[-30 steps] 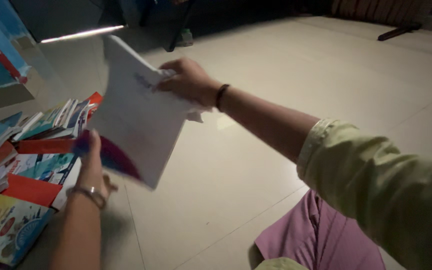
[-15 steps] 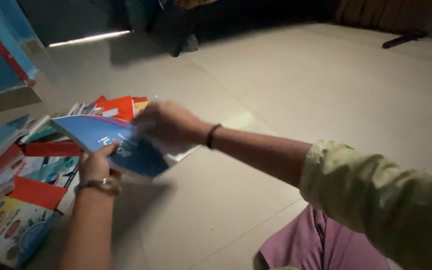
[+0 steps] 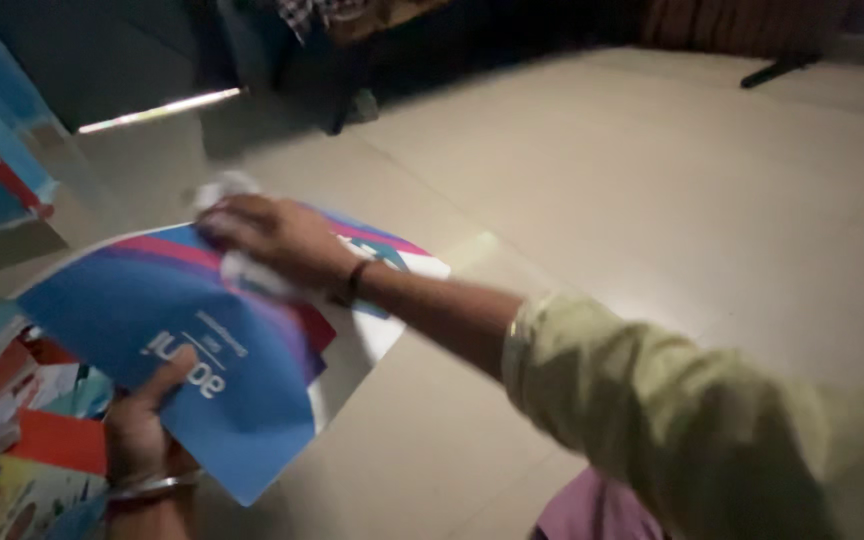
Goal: The person wipes a book and an orange folder with a cloth while sitting on the floor and then places them onto a shelf.
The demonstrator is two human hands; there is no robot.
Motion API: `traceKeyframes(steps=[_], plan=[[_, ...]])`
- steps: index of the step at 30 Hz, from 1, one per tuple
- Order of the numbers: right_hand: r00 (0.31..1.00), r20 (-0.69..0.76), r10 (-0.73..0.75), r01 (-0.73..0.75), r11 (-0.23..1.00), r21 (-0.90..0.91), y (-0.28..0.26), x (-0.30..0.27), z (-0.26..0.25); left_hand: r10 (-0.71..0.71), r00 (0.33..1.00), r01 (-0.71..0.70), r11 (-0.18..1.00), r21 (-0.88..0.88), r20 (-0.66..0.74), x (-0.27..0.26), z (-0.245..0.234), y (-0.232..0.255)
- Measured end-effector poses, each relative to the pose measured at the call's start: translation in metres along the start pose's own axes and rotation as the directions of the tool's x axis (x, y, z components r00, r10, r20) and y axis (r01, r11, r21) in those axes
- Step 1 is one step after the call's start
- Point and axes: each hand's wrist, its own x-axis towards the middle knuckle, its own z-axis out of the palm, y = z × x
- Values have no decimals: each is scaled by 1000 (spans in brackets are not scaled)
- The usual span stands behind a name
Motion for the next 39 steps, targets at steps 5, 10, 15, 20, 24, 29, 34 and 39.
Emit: traceKeyframes(steps=[5,10,15,20,24,29,34,39], plan=[[943,86,320,-313,946,-87,69,-21,-52,-92,925,195,948,-253,368,-4,-15,22],[910,-184,370,-402,897,-186,109,-70,-42,-18,997,24,997,-75,79,-3,-21,12],[816,-271,510,-568,794,-218,128,-77,-30,-331,930,352,928,122,-162,43,-116,-3],[754,124,645,-653,714,253,173,-55,4,-270,949,304,923,238,-164,67,-224,6],[816,240,525,-545,839,17,190,-40,24,-37,990,68,971,231,-139,41,-228,24],[586,546,598,-801,330,499,113,-11,6,47,989,-31,993,117,-140,10,-177,44],[652,626,427,-756,421,501,48,19,-26,-25,974,84,962,-258,227,8,-168,76],[677,618,400,-721,533,444,-4,32,-38,25,955,27,985,-169,297,24,-181,96]])
